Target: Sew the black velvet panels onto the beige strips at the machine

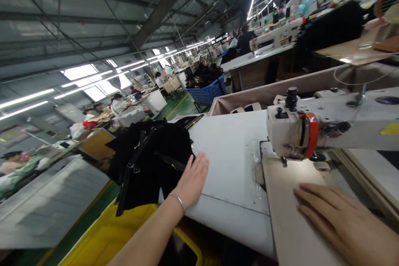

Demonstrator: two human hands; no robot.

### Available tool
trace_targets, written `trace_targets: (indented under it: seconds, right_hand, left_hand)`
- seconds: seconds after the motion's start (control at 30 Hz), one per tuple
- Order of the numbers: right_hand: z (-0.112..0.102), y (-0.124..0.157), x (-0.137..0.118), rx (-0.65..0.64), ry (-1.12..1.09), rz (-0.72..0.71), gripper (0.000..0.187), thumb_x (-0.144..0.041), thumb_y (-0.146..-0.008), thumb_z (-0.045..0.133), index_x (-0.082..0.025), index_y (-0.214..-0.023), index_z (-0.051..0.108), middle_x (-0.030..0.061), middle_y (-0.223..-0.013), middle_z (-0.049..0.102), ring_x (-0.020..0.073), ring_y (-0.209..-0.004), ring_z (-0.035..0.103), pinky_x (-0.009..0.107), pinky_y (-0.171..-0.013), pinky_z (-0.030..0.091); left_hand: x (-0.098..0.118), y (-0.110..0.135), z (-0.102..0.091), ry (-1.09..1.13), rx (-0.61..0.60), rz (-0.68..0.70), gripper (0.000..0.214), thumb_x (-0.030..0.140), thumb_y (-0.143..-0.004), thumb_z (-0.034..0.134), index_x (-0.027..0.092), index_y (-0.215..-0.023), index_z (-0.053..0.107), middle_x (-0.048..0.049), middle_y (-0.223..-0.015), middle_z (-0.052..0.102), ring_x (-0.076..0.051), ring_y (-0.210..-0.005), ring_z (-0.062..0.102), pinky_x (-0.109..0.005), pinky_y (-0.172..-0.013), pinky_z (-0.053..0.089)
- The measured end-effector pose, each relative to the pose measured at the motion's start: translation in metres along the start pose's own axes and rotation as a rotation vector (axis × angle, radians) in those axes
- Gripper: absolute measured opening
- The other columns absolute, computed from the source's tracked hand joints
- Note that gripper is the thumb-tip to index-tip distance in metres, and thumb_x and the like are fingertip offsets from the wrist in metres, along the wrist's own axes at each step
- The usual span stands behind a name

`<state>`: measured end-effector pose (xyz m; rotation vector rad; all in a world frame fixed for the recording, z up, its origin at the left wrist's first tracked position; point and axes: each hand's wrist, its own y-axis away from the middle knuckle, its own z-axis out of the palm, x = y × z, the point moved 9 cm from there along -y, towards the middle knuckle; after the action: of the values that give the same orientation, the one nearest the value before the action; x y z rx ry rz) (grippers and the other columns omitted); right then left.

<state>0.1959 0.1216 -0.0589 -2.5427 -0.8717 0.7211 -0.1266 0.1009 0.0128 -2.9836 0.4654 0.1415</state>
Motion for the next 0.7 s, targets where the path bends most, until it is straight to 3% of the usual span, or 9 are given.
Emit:
trace_targets:
  seconds: [0.1,0.2,0.27,0.33,0.43,0.5,0.6,0.67,0.7]
  right_hand:
    - [0.020,-0.013,-0.001,-0.070,0.121,-0.083,0.051,-0.053,-0.087,0.051,-0.030,-0.133,0.051,0.0030,-0.134,0.053,0.0284,-0.119,0.051,0.052,-0.102,0.042]
    - [0.023,-0.010,0.004,-0.061,0.129,-0.094,0.053,-0.052,-0.089,0.050,-0.030,-0.137,0.046,0.0021,-0.138,0.049,0.0268,-0.122,0.049,0.050,-0.103,0.040]
    - [0.022,-0.008,0.004,-0.065,0.120,-0.090,0.054,-0.052,-0.089,0.051,-0.031,-0.138,0.046,0.0021,-0.138,0.049,0.0271,-0.122,0.049,0.050,-0.103,0.041]
    - [0.018,-0.009,0.002,-0.059,0.114,-0.084,0.052,-0.051,-0.089,0.051,-0.030,-0.136,0.048,0.0030,-0.137,0.050,0.0279,-0.120,0.051,0.050,-0.102,0.042]
    - [0.010,-0.012,-0.005,-0.046,0.111,-0.069,0.049,-0.049,-0.089,0.050,-0.030,-0.134,0.051,0.0031,-0.134,0.053,0.0273,-0.119,0.052,0.048,-0.101,0.043]
    - [0.005,-0.015,-0.007,-0.063,0.110,-0.055,0.047,-0.047,-0.090,0.049,-0.029,-0.134,0.050,0.0025,-0.135,0.052,0.0259,-0.121,0.050,0.047,-0.102,0.042]
    - [0.001,-0.021,-0.011,-0.115,0.091,-0.054,0.043,-0.042,-0.091,0.048,-0.029,-0.132,0.052,0.0026,-0.133,0.053,0.0237,-0.121,0.050,0.044,-0.102,0.042]
    - [-0.003,-0.027,-0.013,-0.139,0.089,-0.057,0.038,-0.040,-0.092,0.047,-0.028,-0.128,0.055,0.0030,-0.130,0.056,0.0229,-0.118,0.052,0.043,-0.101,0.042]
    - [-0.005,-0.030,-0.014,-0.142,0.099,-0.057,0.037,-0.039,-0.093,0.047,-0.028,-0.127,0.056,0.0034,-0.128,0.057,0.0228,-0.116,0.053,0.044,-0.101,0.041]
  left_hand:
    - [-0.056,0.021,0.004,-0.086,0.006,-0.139,0.062,-0.001,-0.080,0.035,0.015,-0.139,0.041,-0.0133,-0.152,0.030,-0.027,-0.145,0.017,-0.055,-0.116,0.015]
    - [-0.076,0.019,-0.005,-0.002,0.068,-0.114,0.043,0.007,-0.085,0.041,0.020,-0.122,0.058,-0.0083,-0.135,0.055,-0.023,-0.131,0.046,-0.046,-0.114,0.029]
    - [-0.084,0.012,-0.031,0.032,0.168,-0.133,0.029,0.014,-0.088,0.044,0.021,-0.109,0.063,-0.0073,-0.117,0.066,-0.022,-0.114,0.059,-0.043,-0.108,0.039]
    - [-0.090,0.009,-0.075,0.032,0.380,-0.237,0.025,0.020,-0.093,0.042,0.019,-0.108,0.061,-0.0095,-0.111,0.066,-0.023,-0.107,0.061,-0.042,-0.102,0.044]
    - [-0.080,0.036,-0.144,0.096,0.911,-0.429,0.025,0.026,-0.095,0.044,0.016,-0.115,0.056,-0.0107,-0.114,0.063,-0.023,-0.109,0.059,-0.042,-0.100,0.045]
    - [-0.055,0.044,-0.153,0.260,1.006,-0.369,0.025,0.027,-0.094,0.049,0.018,-0.116,0.058,-0.0078,-0.115,0.065,-0.022,-0.110,0.060,-0.041,-0.101,0.045]
    - [0.017,0.016,-0.101,0.539,0.393,0.105,0.031,0.018,-0.094,0.042,0.026,-0.114,0.063,-0.0028,-0.116,0.067,-0.019,-0.112,0.062,-0.038,-0.104,0.046]
    - [0.062,0.020,-0.054,0.593,-0.045,0.387,0.038,0.011,-0.091,0.037,0.029,-0.109,0.066,-0.0002,-0.115,0.068,-0.017,-0.113,0.062,-0.036,-0.108,0.043]
    - [0.073,0.023,-0.038,0.585,-0.159,0.450,0.040,0.008,-0.089,0.036,0.028,-0.105,0.067,0.0003,-0.113,0.069,-0.016,-0.111,0.062,-0.036,-0.109,0.041]
